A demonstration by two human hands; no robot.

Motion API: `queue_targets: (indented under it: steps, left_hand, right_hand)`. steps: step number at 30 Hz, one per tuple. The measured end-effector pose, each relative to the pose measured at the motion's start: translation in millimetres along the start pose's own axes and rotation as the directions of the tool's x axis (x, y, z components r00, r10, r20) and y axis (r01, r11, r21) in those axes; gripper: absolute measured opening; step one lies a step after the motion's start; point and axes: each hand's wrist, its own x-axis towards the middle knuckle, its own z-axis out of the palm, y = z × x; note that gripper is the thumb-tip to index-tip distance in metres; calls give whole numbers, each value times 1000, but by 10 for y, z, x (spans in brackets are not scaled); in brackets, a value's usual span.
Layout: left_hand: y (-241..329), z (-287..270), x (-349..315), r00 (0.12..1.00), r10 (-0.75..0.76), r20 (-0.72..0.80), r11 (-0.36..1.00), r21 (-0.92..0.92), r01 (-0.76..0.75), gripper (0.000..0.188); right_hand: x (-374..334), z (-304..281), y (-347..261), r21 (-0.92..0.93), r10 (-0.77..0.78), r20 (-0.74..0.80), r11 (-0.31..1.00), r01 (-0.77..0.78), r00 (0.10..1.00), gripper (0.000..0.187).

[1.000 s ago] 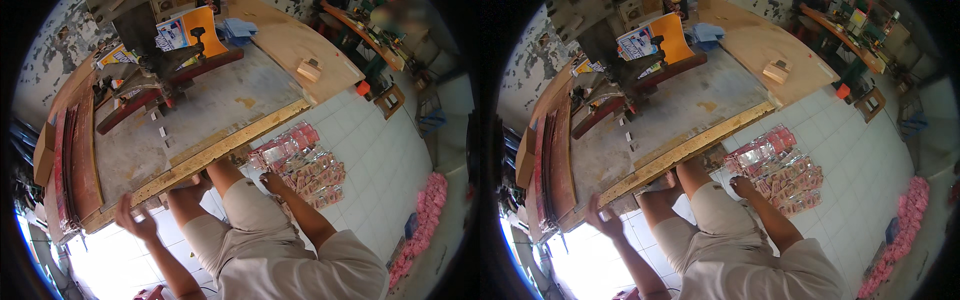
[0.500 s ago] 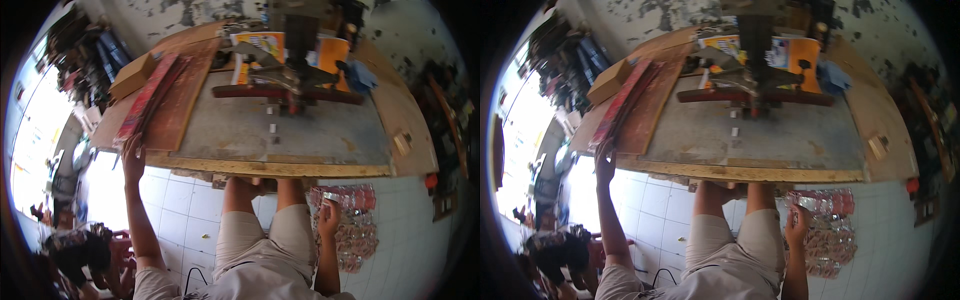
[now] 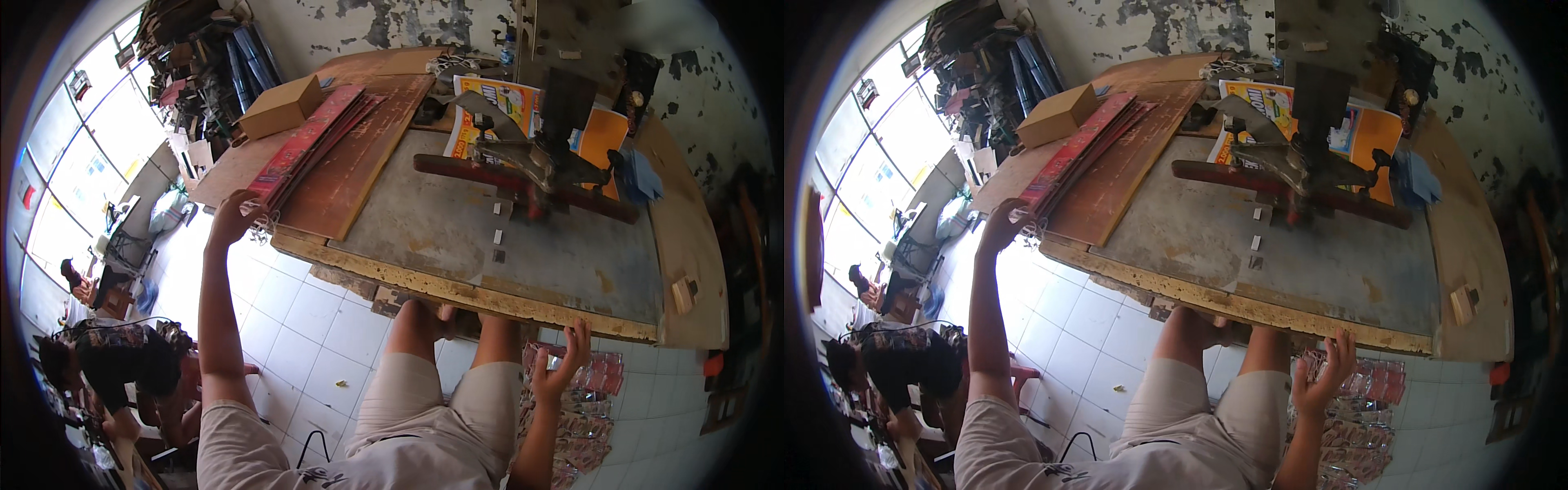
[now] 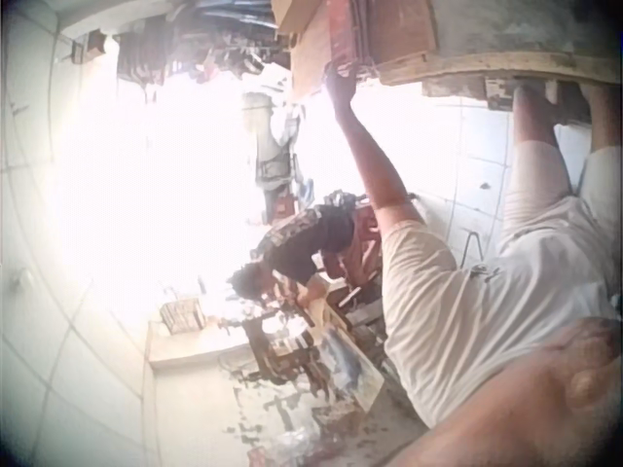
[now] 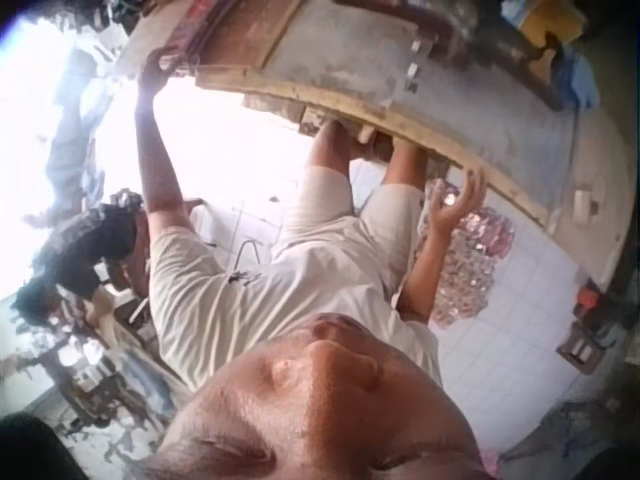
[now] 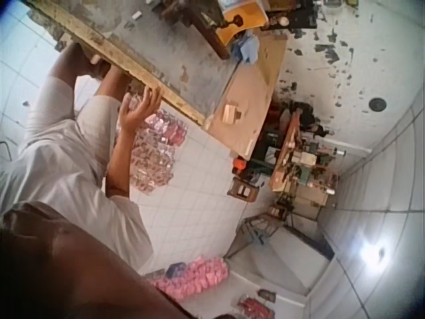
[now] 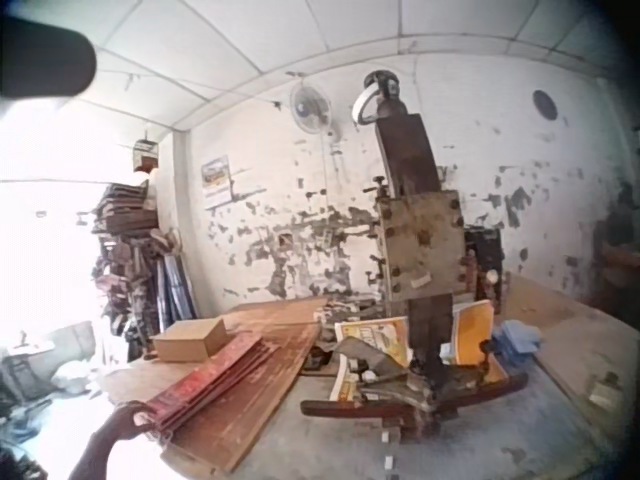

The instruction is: The person seals several long red packaging strips using a small wooden hand-sealer on a workbench. The person aligns each strip under the machine, applies pressure with the wooden tool, and then sets the sealed strip aside.

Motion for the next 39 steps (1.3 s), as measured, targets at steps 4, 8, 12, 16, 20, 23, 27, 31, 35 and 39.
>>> queue_targets:
  steps: [4,8,12,16,20,23,27,31,35,39]
  left_hand:
    - [-224,-160,42,996,49,73,999,-19,-47,34]
    - [-155,-110,59,978,182,-104,978,121,-169,25]
    - [71,-161,122,891,367,-269,880,410,-239,22]
    - [315,-272,235,755,508,-414,833,459,-309,19]
    - [1064,-283,-85,743,552,-378,824,386,-415,19]
    - [1808,-350,-685,682,696,-226,717,276,-641,11]
    - [2688,-491,-1501,576,813,83,559,164,-813,18]
    - [3209,-183,-1809,224,955,193,240,-65,-969,17]
    - [3223,-1,-1862,336,940,56,319,-494,-809,22]
    - [3150,5,-1674,479,875,-69,332,-636,-697,27]
  right_hand:
    - [-17,29,15,37,-3,2,999,2,1000,56]
    - [-42,33,54,33,-8,7,999,8,1000,56]
    - [-18,40,17,39,5,-17,999,-4,1000,55]
    - [46,63,-206,12,46,-45,999,-46,998,51]
    - [85,252,-731,252,2,-25,968,4,1000,46]
    - [292,534,-1311,828,-151,460,428,-361,875,59]
    - [752,848,-1975,374,-361,739,-483,-792,569,77]
    - [843,1233,-1938,389,-287,827,-330,-860,484,77]
    - [873,629,-1866,529,-212,844,179,-829,493,83]
    - [612,-409,-1107,406,-164,913,290,-867,373,83]
